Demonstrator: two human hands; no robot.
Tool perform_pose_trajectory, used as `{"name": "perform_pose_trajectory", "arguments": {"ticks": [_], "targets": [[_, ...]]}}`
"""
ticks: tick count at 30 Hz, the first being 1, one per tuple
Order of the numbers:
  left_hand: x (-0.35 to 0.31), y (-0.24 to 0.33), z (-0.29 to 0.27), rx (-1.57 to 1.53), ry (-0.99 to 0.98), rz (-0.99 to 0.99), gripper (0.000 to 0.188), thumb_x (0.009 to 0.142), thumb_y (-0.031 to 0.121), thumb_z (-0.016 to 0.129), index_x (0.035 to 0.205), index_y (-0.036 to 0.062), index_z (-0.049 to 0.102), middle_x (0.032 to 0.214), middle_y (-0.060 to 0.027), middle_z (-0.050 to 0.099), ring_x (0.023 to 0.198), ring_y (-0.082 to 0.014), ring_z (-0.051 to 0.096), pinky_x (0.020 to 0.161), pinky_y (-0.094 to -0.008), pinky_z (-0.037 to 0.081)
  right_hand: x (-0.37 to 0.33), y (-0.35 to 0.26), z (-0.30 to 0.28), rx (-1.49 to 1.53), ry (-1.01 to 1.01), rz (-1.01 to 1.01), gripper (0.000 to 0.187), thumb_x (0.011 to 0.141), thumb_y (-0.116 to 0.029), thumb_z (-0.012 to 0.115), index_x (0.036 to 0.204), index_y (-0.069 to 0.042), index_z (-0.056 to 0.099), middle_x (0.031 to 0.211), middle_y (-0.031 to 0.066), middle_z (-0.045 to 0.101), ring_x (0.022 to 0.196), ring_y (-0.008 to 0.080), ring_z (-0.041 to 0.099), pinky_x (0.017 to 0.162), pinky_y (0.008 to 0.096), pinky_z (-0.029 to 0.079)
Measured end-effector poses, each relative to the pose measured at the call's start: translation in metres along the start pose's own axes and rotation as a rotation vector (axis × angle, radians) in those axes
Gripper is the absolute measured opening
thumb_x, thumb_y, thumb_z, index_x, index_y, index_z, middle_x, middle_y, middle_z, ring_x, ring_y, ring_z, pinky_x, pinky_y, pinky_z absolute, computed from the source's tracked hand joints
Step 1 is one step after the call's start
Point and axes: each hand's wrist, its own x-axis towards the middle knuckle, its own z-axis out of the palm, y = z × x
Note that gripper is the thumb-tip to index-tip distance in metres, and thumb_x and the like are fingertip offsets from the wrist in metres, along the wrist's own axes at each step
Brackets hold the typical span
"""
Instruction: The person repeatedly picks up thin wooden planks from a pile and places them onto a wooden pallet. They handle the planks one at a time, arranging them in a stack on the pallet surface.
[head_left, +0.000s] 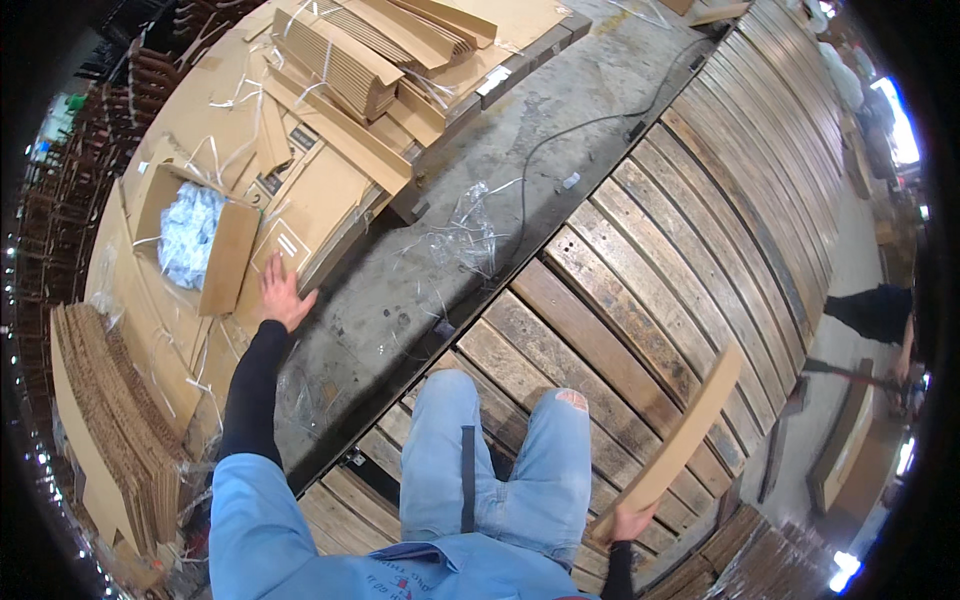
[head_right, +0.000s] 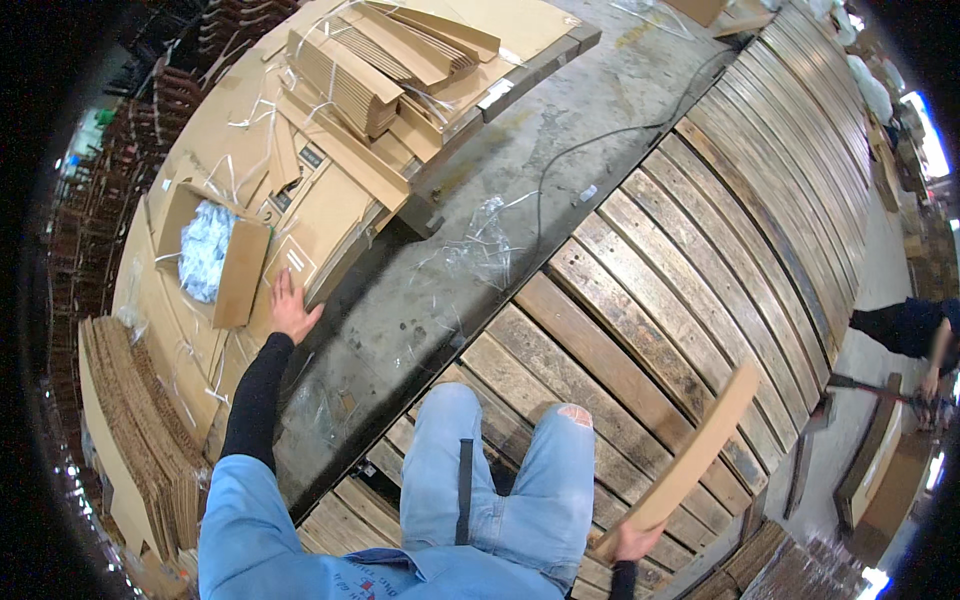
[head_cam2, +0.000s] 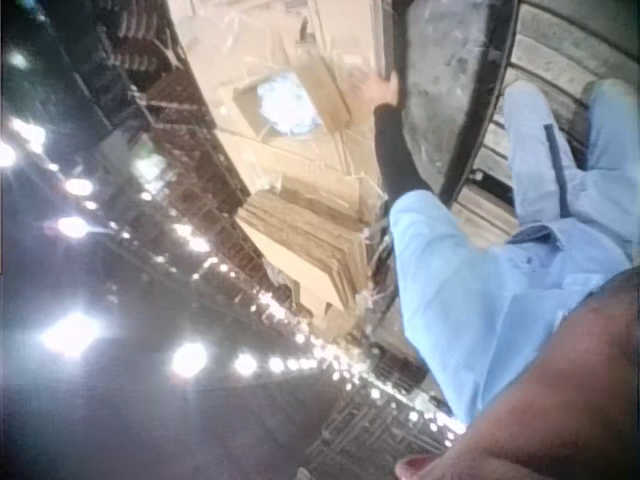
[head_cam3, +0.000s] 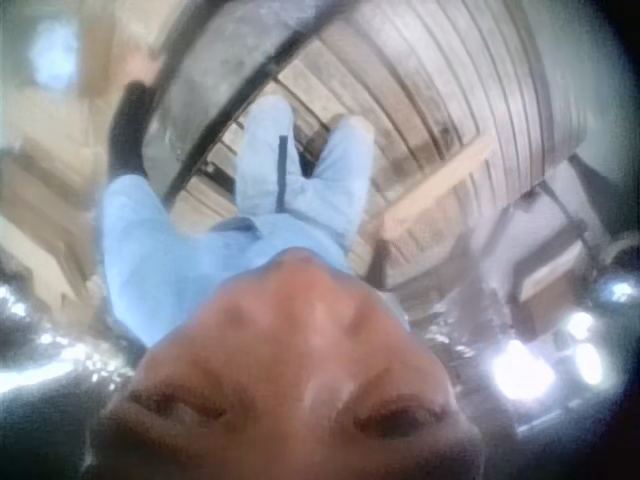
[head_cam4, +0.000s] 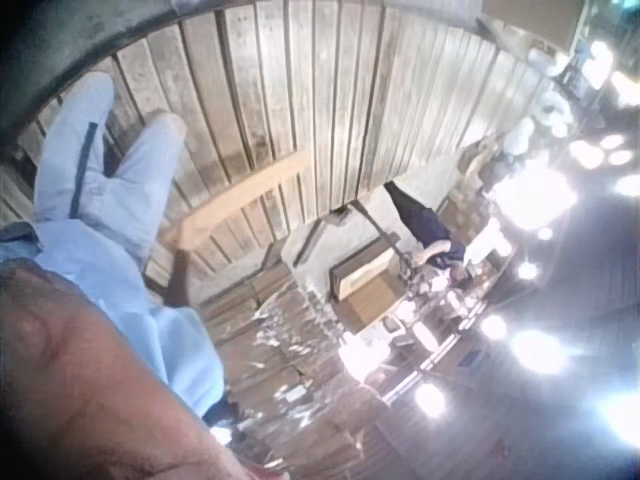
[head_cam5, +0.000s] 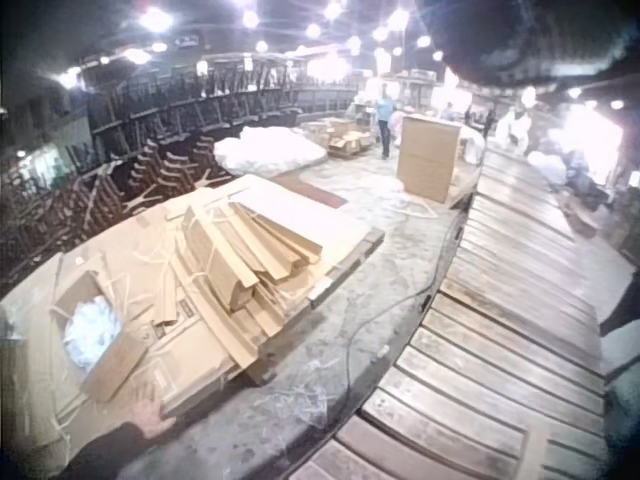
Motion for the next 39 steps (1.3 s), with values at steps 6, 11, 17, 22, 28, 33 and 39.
{"name": "perform_pose_trajectory", "arguments": {"ticks": [6,11,17,22,28,33,39], "targets": [[0.047,-0.003,-0.022,-0.055,-0.067,-0.123,0.065,0.091,0.061,0.06,0.121,0.0031,0.064,0.157,-0.0311,0.027,0.147,-0.046,0.022,0.115,-0.0638,0.024,-0.049,0.086,0.051,-0.692,-0.424,0.724,0.101,0.066,-0.04,0.086,0.146,0.001,0.039,0.141,0.0212,0.052,0.128,0.0393,0.052,0.103,0.0465,0.048],[0.071,0.01,0.002,-0.008,0.021,-0.117,0.065,0.09,0.063,0.059,0.116,0.0038,0.066,0.163,-0.0269,0.017,0.151,-0.0429,0.015,0.118,-0.0667,0.014,0.084,-0.027,0.11,-0.743,-0.259,0.211,0.097,0.078,-0.037,0.082,0.152,0.004,0.034,0.15,0.0285,0.043,0.142,0.0423,0.038,0.12,0.0458,0.029],[0.074,0.023,-0.007,-0.122,0.086,-0.108,0.059,0.084,0.059,0.068,0.102,0.0027,0.069,0.162,-0.0249,0.024,0.152,-0.0404,0.019,0.119,-0.0657,0.012,0.216,-0.515,0.307,0.49,-0.49,-0.735,0.087,0.083,-0.022,0.083,0.151,0.006,0.036,0.153,0.0224,0.04,0.143,0.0325,0.039,0.117,0.044,0.032],[0.083,0.025,-0.004,-0.208,0.141,-0.081,0.056,0.083,0.056,0.07,0.1,0.002,0.069,0.162,-0.0239,0.026,0.15,-0.0408,0.022,0.12,-0.0643,0.012,0.14,-0.775,0.465,-0.099,-0.062,-1.617,0.106,0.062,-0.035,0.091,0.151,-0.015,0.038,0.145,0.0209,0.046,0.134,0.0359,0.045,0.109,0.0479,0.037],[0.082,0.019,-0.005,-0.244,0.139,-0.111,0.056,0.084,0.056,0.07,0.099,0.0019,0.07,0.162,-0.0231,0.026,0.15,-0.0401,0.022,0.12,-0.0634,0.012,0.114,-0.787,0.558,-0.133,0.233,-1.648,0.089,0.067,-0.03,0.082,0.148,-0.02,0.044,0.139,0.0154,0.042,0.125,0.0367,0.044,0.098,0.049,0.04],[0.084,0.021,-0.005,-0.271,0.167,-0.103,0.057,0.085,0.057,0.068,0.1,0.0022,0.071,0.161,-0.0228,0.027,0.15,-0.0396,0.023,0.121,-0.0627,0.011,0.115,-0.796,0.561,0.156,0.16,-1.523,0.088,0.058,-0.023,0.087,0.136,-0.014,0.047,0.12,0.02,0.044,0.113,0.0393,0.048,0.093,0.0519,0.041],[0.082,0.02,-0.003,-0.293,0.153,-0.105,0.06,0.086,0.059,0.066,0.106,0.003,0.071,0.161,-0.0233,0.028,0.15,-0.039,0.023,0.121,-0.0623,0.009,0.106,-0.76,0.534,0.002,0.039,-1.589,0.076,0.064,-0.02,0.085,0.13,-0.012,0.049,0.118,0.0238,0.048,0.115,0.0423,0.048,0.097,0.0532,0.04]]}}
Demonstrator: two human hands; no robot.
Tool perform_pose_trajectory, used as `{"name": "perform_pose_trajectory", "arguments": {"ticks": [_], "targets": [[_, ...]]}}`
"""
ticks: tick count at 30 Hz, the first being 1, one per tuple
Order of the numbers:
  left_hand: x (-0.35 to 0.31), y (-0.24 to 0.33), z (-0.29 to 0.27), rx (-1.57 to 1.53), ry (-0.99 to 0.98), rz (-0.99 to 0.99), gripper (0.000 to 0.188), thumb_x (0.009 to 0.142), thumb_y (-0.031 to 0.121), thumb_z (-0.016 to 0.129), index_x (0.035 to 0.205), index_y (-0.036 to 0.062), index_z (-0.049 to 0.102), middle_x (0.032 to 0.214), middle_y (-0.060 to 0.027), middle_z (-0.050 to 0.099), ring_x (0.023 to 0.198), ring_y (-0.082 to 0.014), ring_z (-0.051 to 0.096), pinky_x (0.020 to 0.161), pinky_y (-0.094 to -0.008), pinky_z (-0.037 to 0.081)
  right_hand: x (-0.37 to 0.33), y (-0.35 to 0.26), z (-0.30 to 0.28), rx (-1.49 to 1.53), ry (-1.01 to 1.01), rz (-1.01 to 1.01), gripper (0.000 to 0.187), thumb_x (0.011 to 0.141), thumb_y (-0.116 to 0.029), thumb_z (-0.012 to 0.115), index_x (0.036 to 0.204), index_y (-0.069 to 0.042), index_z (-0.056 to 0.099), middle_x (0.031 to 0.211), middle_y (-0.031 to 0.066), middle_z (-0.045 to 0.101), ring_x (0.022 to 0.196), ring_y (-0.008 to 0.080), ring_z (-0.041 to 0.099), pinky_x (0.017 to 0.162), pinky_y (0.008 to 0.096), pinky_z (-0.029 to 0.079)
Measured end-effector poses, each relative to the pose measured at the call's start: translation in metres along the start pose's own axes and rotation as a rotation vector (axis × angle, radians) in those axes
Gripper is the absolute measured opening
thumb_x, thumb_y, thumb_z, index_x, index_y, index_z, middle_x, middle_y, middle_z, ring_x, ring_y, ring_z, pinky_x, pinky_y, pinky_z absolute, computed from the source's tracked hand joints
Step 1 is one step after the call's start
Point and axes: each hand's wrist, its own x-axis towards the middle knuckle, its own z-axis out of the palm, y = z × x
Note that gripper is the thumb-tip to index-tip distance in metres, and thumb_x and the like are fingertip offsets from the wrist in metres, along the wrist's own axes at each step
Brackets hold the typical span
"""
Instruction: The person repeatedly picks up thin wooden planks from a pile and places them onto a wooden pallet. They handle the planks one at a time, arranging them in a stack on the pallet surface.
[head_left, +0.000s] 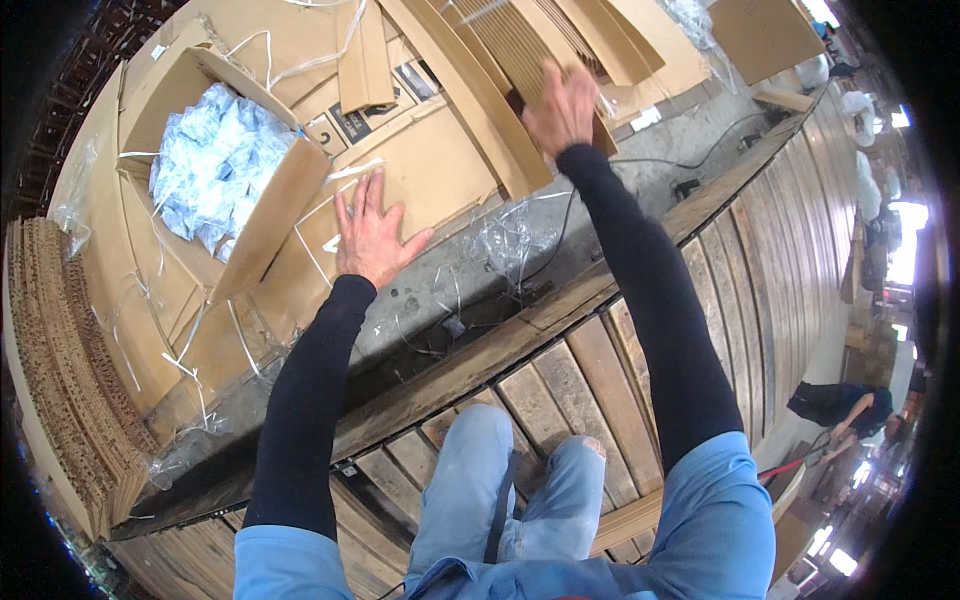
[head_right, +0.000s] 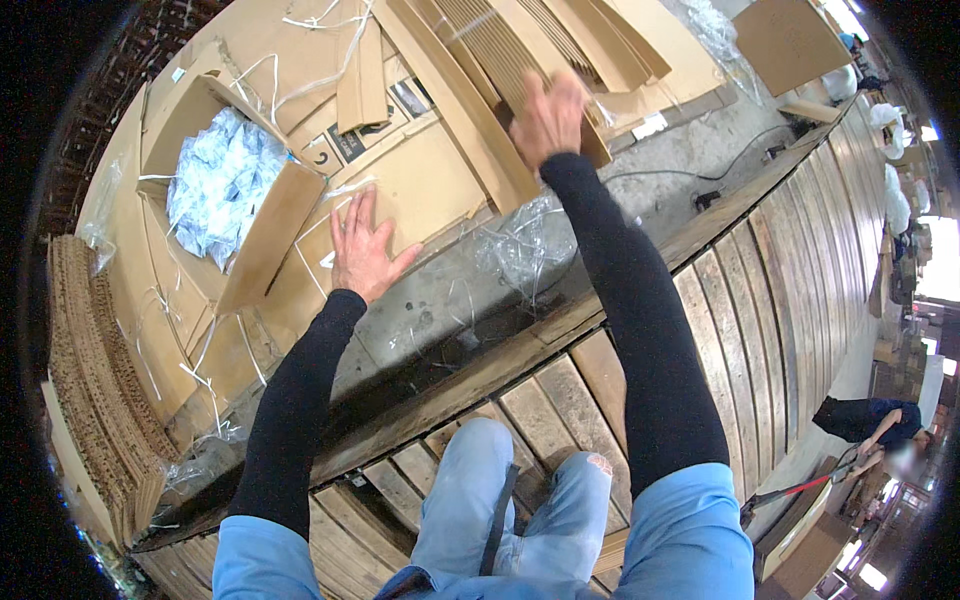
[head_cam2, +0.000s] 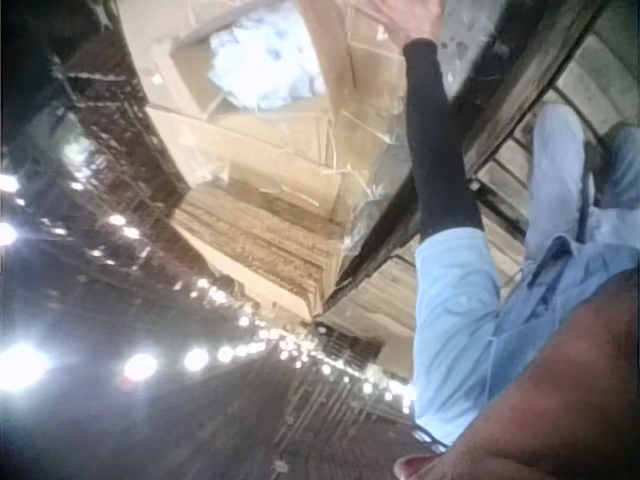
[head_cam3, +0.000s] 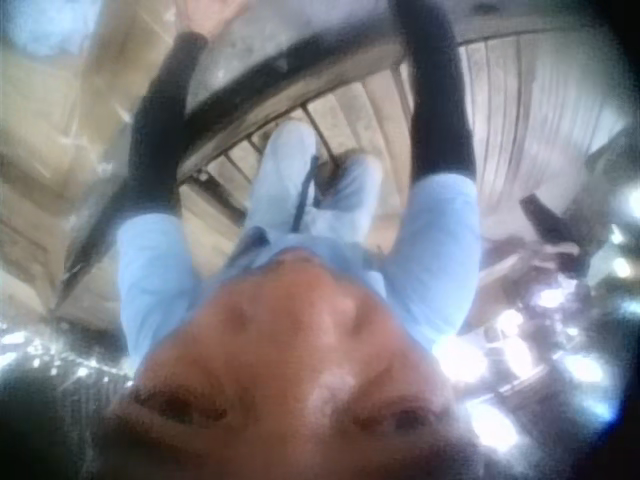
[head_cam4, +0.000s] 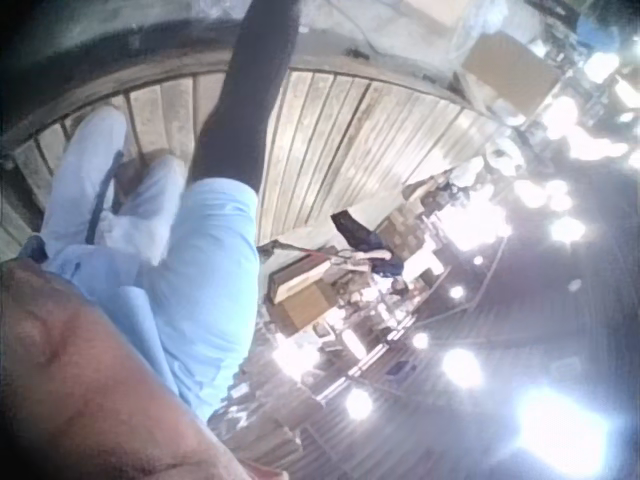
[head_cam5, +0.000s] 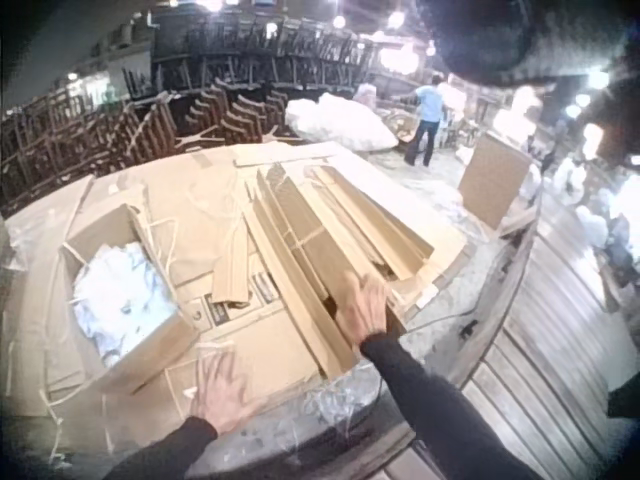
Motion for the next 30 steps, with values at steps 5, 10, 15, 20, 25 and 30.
{"name": "perform_pose_trajectory", "arguments": {"ticks": [5,10,15,20,25,30], "targets": [[-0.003,0.0,-0.006,0.007,-0.014,-0.012,0.059,0.087,0.059,0.064,0.106,0.0043,0.072,0.16,-0.0233,0.029,0.15,-0.0388,0.023,0.122,-0.0623,0.009,-0.109,-0.012,-0.081,0.179,-0.153,0.278,0.081,0.063,-0.025,0.089,0.133,-0.008,0.05,0.13,0.023,0.044,0.127,0.0414,0.041,0.106,0.0553,0.035],[-0.004,-0.003,-0.005,0.037,0.003,-0.011,0.057,0.088,0.059,0.064,0.103,0.0047,0.072,0.159,-0.0234,0.03,0.15,-0.0388,0.023,0.121,-0.0629,0.011,-0.117,-0.023,-0.124,-0.257,-0.404,0.347,0.087,0.063,-0.035,0.09,0.134,-0.009,0.046,0.136,0.0195,0.042,0.139,0.0481,0.031,0.108,0.072,0.024],[0.002,0.004,-0.006,0.08,-0.016,-0.001,0.056,0.089,0.058,0.062,0.102,0.0041,0.071,0.159,-0.023,0.03,0.149,-0.0383,0.025,0.121,-0.0626,0.012,-0.04,-0.035,-0.098,-0.459,-0.631,0.349,0.078,0.074,-0.046,0.08,0.131,-0.006,0.047,0.132,0.0272,0.056,0.137,0.0436,0.043,0.109,0.077,0.02],[0.002,0.002,-0.001,0.103,0.026,0.0,0.057,0.089,0.06,0.06,0.102,0.0062,0.073,0.158,-0.0222,0.033,0.149,-0.0379,0.026,0.121,-0.0625,0.014,-0.023,0.007,-0.098,-0.114,-0.651,0.378,0.107,0.068,-0.057,0.086,0.142,0.003,0.036,0.112,0.0239,0.069,0.102,0.0366,0.07,0.098,0.0571,0.046],[0.003,0.015,0.004,0.024,0.102,0.03,0.055,0.089,0.056,0.064,0.101,0.0029,0.072,0.159,-0.0218,0.033,0.149,-0.0377,0.026,0.121,-0.062,0.014,-0.064,0.042,-0.107,-0.058,-0.644,0.361,0.1,0.076,-0.059,0.079,0.142,0.005,0.039,0.112,0.0211,0.066,0.107,0.0408,0.064,0.096,0.0556,0.048],[0.002,0.014,0.013,0.037,0.122,0.056,0.054,0.088,0.054,0.065,0.101,0.0017,0.072,0.158,-0.0212,0.034,0.148,-0.0378,0.026,0.121,-0.0614,0.014,-0.042,-0.021,-0.069,-0.549,-0.46,0.297,0.103,0.071,-0.052,0.08,0.149,0.001,0.038,0.145,0.0264,0.038,0.142,0.0446,0.029,0.107,0.0744,0.026]]}}
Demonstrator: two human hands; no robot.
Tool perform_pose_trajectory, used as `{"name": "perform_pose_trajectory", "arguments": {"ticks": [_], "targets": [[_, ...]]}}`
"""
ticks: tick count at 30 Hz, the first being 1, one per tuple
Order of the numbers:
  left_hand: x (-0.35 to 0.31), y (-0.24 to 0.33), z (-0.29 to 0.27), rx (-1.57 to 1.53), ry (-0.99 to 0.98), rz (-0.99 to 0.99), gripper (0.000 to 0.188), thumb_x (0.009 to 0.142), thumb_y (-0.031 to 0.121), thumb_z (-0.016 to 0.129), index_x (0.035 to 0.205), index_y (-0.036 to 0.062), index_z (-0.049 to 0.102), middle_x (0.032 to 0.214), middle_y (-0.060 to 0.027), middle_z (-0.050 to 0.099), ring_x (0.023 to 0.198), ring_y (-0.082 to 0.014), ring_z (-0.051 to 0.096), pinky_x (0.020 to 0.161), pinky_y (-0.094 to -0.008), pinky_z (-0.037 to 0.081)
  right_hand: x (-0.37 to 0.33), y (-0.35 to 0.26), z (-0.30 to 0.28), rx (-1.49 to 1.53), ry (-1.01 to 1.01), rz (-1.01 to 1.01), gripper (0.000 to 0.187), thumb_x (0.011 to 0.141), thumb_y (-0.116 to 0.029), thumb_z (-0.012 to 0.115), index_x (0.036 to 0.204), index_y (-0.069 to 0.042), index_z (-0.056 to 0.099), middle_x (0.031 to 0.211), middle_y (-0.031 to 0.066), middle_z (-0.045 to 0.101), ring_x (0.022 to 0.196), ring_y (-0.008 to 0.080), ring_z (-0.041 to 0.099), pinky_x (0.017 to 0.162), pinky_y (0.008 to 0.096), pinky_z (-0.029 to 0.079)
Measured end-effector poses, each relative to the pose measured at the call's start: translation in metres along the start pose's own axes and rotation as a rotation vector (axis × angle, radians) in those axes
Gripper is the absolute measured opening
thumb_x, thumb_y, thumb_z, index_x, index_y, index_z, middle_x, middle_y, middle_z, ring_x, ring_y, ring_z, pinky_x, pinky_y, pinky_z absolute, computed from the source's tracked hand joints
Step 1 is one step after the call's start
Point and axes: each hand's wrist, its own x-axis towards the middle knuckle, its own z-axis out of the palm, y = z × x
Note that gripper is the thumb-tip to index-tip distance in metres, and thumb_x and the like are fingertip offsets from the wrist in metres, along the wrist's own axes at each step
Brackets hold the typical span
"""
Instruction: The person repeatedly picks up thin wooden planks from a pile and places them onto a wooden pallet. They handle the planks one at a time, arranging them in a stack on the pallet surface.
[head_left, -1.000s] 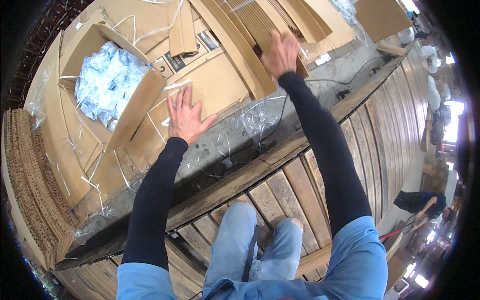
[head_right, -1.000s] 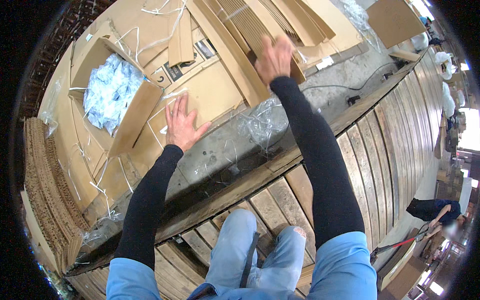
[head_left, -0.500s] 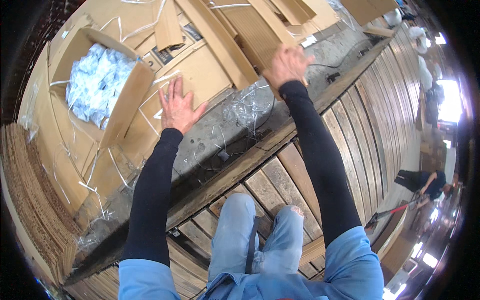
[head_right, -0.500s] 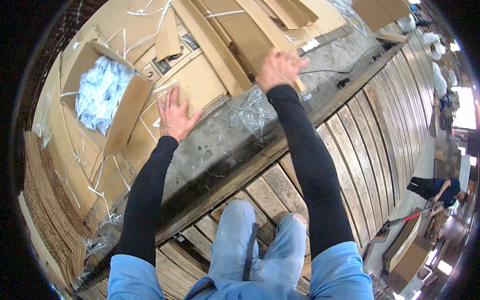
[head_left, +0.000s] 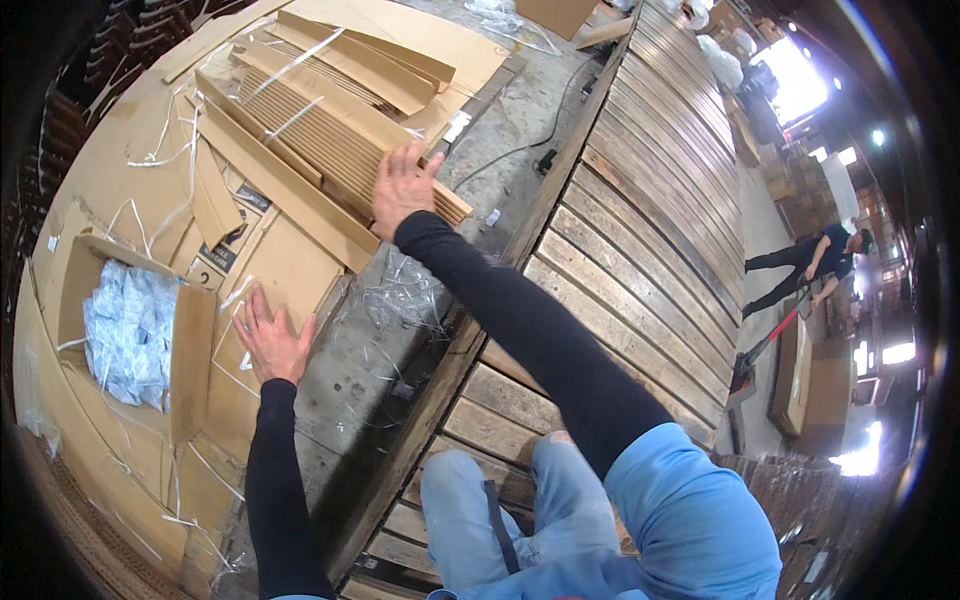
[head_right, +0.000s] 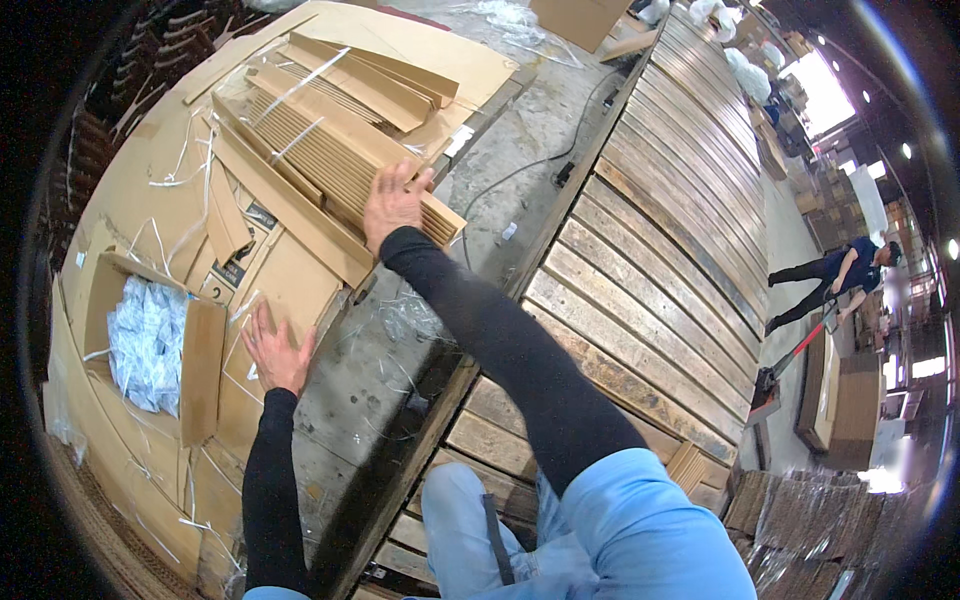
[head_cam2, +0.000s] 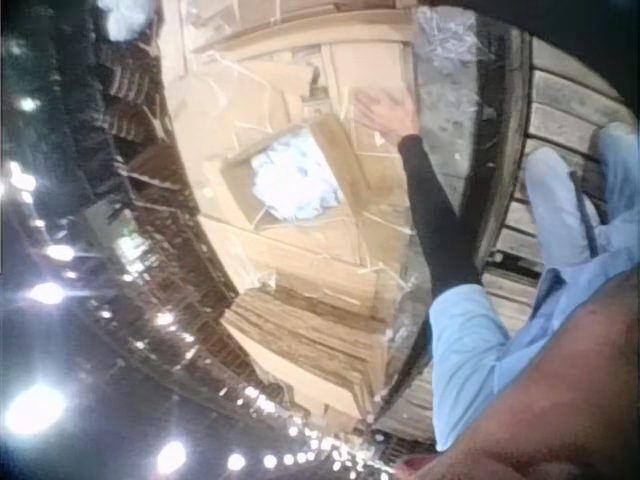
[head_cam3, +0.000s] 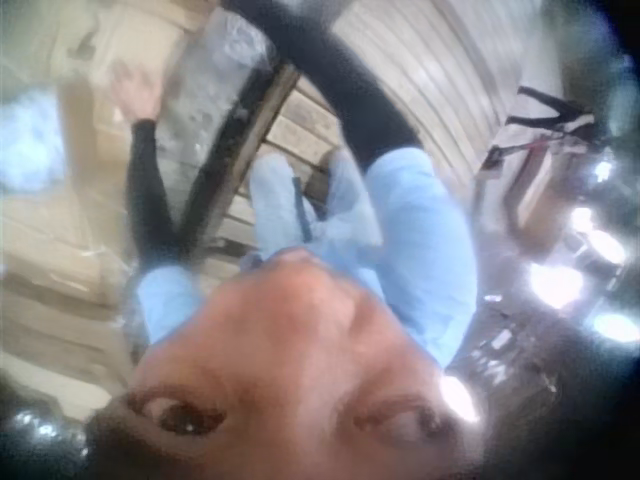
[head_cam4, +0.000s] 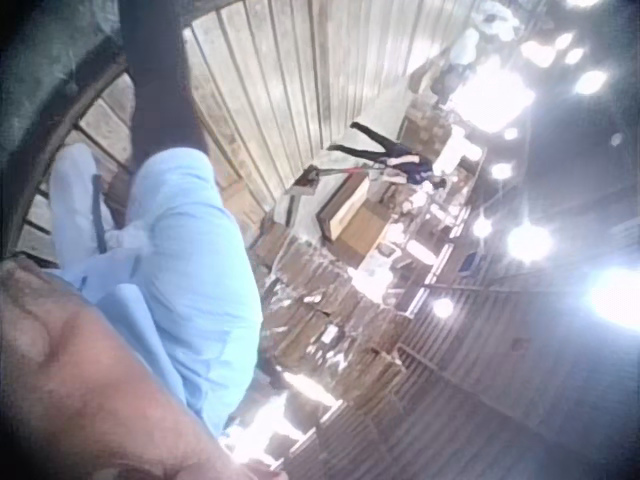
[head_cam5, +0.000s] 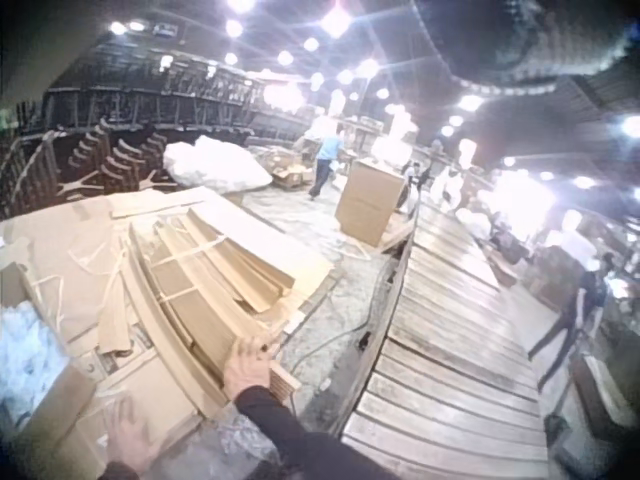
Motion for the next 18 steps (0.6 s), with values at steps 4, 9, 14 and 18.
{"name": "perform_pose_trajectory", "arguments": {"ticks": [4,9,14,18], "targets": [[-0.001,-0.004,-0.005,0.019,-0.026,-0.032,0.055,0.088,0.055,0.065,0.102,0.0014,0.071,0.158,-0.0206,0.034,0.148,-0.0375,0.026,0.121,-0.0615,0.014,0.03,-0.042,0.036,-0.001,0.254,0.084,0.063,0.094,-0.027,0.052,0.154,-0.012,0.037,0.141,0.0266,0.042,0.133,0.0441,0.038,0.103,0.0712,0.03],[-0.001,-0.006,-0.01,0.009,-0.023,-0.027,0.056,0.087,0.055,0.065,0.102,0.0019,0.071,0.158,-0.0206,0.034,0.148,-0.0374,0.027,0.12,-0.0628,0.015,0.046,-0.041,0.001,0.103,-0.016,0.074,0.082,0.086,-0.037,0.065,0.157,-0.014,0.031,0.127,0.0195,0.049,0.114,0.0365,0.049,0.09,0.0564,0.039],[0.0,-0.008,-0.013,0.007,-0.055,-0.049,0.054,0.087,0.056,0.065,0.099,0.0033,0.071,0.157,-0.0209,0.036,0.148,-0.0371,0.027,0.12,-0.064,0.015,0.014,-0.015,-0.011,0.227,-0.054,-0.05,0.118,0.058,-0.044,0.086,0.154,-0.008,0.028,0.114,0.0213,0.055,0.107,0.0368,0.056,0.088,0.0501,0.043],[0.002,-0.001,-0.014,0.01,-0.005,-0.017,0.051,0.088,0.053,0.066,0.098,0.0036,0.07,0.155,-0.0214,0.038,0.146,-0.0366,0.031,0.119,-0.0628,0.018,-0.047,0.04,-0.028,0.375,-0.24,-0.123,0.124,0.055,-0.044,0.086,0.153,0.0,0.022,0.116,0.0307,0.053,0.114,0.0471,0.054,0.097,0.0564,0.046]]}}
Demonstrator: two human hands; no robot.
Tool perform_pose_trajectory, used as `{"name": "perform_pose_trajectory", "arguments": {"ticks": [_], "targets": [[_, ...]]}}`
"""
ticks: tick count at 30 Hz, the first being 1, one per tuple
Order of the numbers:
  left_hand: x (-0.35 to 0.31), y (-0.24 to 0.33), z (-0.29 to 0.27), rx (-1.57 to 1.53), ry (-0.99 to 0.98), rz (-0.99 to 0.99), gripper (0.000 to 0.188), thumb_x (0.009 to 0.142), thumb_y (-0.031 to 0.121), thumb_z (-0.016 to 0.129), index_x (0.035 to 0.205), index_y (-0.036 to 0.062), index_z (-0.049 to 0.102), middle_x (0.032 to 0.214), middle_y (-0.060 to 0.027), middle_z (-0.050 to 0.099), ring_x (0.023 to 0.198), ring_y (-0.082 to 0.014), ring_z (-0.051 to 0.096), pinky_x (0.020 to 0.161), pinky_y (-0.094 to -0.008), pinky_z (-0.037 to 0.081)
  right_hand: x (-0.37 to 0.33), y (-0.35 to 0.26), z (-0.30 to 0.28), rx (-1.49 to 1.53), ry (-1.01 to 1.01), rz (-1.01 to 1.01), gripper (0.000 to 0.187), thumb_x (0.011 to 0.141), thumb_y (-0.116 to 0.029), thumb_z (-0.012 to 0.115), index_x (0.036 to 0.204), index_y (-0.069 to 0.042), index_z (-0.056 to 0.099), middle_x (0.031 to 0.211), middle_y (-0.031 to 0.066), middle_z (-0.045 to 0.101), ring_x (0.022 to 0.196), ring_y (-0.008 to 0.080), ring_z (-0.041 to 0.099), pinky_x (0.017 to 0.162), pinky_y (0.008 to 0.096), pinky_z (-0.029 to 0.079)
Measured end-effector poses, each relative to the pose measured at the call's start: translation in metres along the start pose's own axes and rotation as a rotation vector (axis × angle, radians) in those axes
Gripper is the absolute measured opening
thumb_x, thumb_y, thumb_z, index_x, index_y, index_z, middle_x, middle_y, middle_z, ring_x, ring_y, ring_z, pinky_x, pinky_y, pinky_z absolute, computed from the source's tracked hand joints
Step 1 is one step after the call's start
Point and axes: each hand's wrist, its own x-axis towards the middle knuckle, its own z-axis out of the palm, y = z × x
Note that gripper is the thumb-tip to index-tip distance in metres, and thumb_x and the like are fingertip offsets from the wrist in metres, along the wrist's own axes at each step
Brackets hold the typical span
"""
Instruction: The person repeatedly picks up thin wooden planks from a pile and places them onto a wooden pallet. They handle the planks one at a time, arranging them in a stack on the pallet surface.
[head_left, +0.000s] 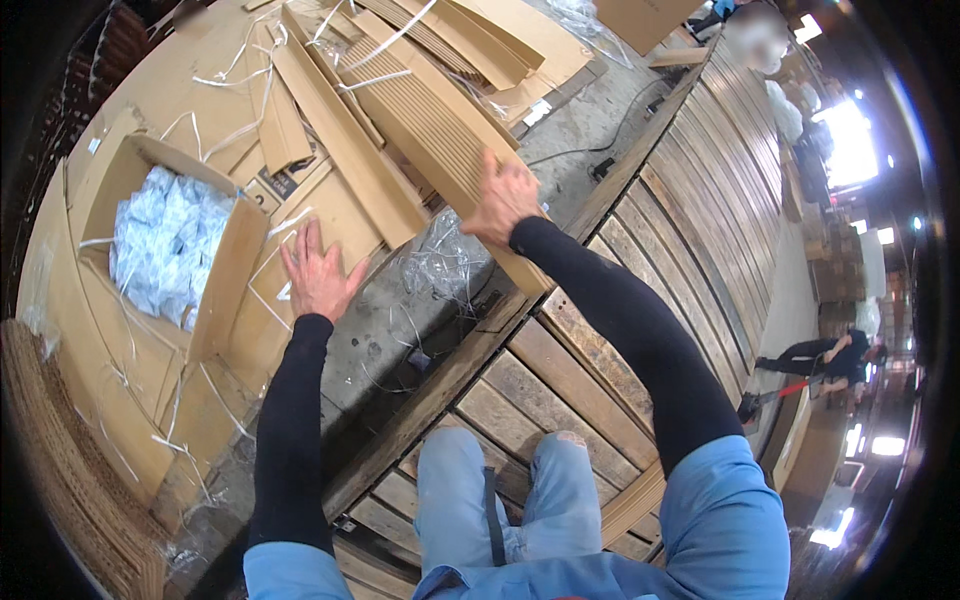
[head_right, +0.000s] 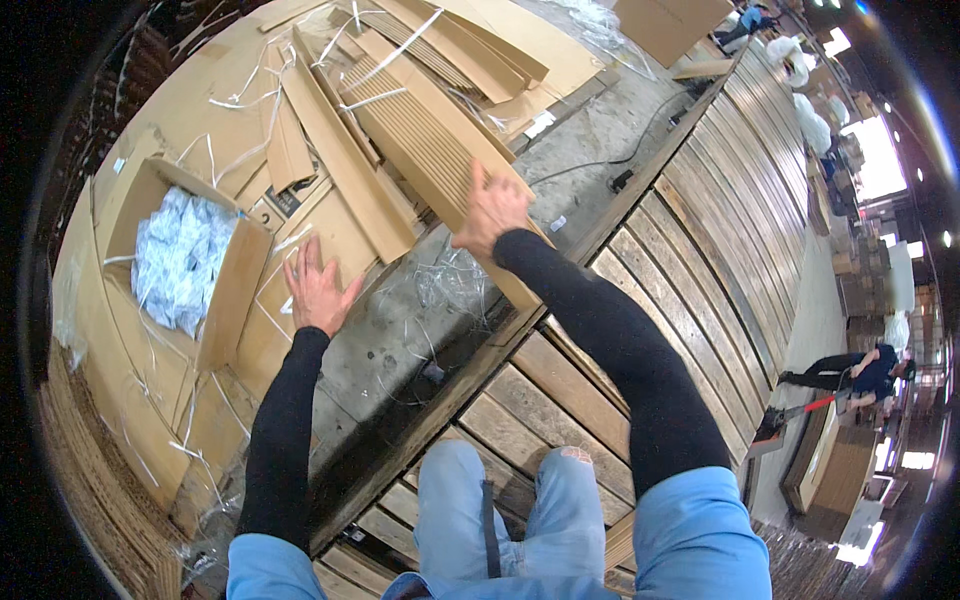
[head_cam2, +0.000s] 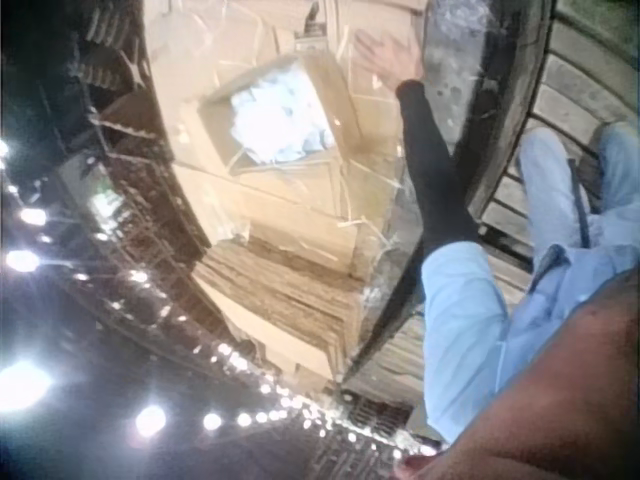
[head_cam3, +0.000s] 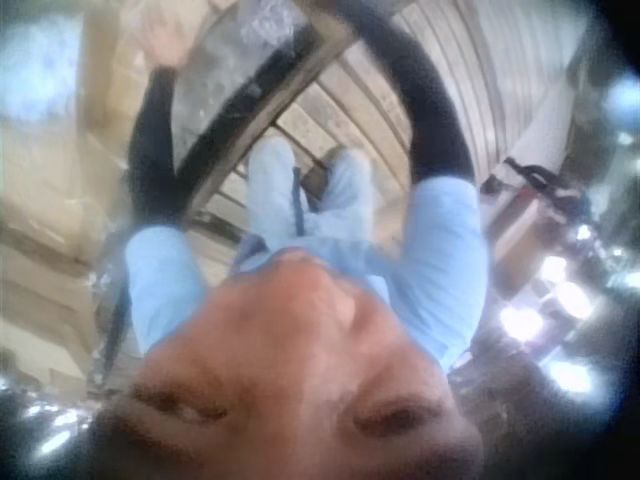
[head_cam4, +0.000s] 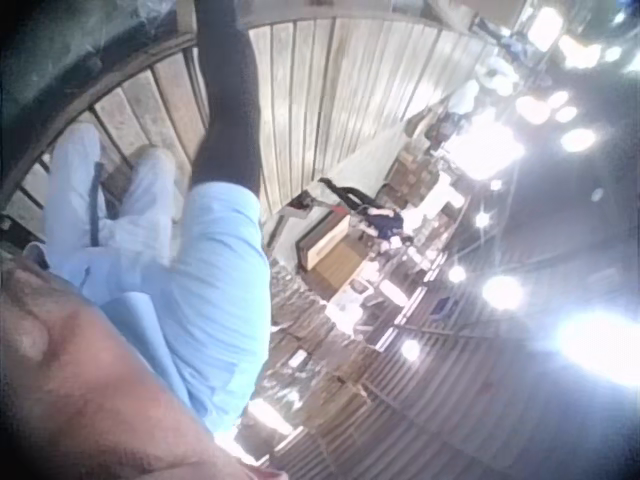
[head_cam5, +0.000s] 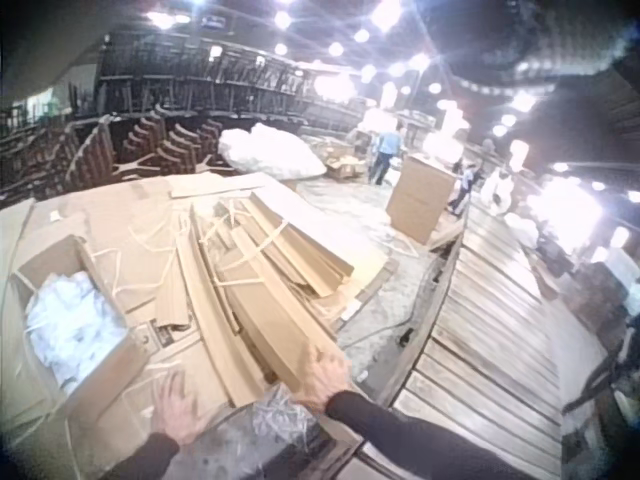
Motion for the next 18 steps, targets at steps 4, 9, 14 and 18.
{"name": "perform_pose_trajectory", "arguments": {"ticks": [4,9,14,18], "targets": [[-0.004,-0.001,0.011,-0.122,0.185,0.19,0.032,0.082,0.032,0.077,0.092,0.0035,0.065,0.149,-0.0226,0.044,0.138,-0.0371,0.041,0.115,-0.0578,0.03,-0.087,0.038,-0.024,0.14,-0.153,0.003,0.133,0.052,-0.044,0.09,0.154,0.001,0.016,0.117,0.0311,0.051,0.112,0.0464,0.055,0.095,0.0548,0.049],[-0.112,0.158,-0.007,-0.905,0.095,0.06,0.07,0.086,0.022,0.074,0.144,-0.0038,0.045,0.151,-0.0218,0.045,0.134,-0.036,0.049,0.113,-0.0465,0.038,-0.23,0.083,-0.079,0.456,-0.256,-0.018,0.126,0.054,-0.042,0.088,0.151,0.003,0.021,0.114,0.0335,0.05,0.106,0.0475,0.056,0.093,0.0527,0.05],[-0.184,0.37,-0.023,-2.87,-0.695,-0.739,0.065,0.103,0.051,0.046,0.144,0.0013,0.046,0.143,-0.0133,0.053,0.132,-0.0285,0.051,0.11,-0.0433,0.043,-0.406,0.113,-0.142,0.612,-0.421,0.078,0.132,0.053,-0.047,0.09,0.152,0.006,0.02,0.132,0.0325,0.047,0.126,0.0466,0.046,0.109,0.0499,0.041],[-0.311,0.475,0.006,-2.669,-0.951,-0.53,0.065,0.104,0.051,0.046,0.151,0.0072,0.039,0.141,-0.009,0.056,0.128,-0.0204,0.055,0.107,-0.0386,0.047,-0.543,0.135,-0.151,0.659,-0.373,0.299,0.133,0.052,-0.048,0.091,0.152,0.006,0.022,0.138,0.0294,0.041,0.13,0.0442,0.044,0.114,0.05,0.036]]}}
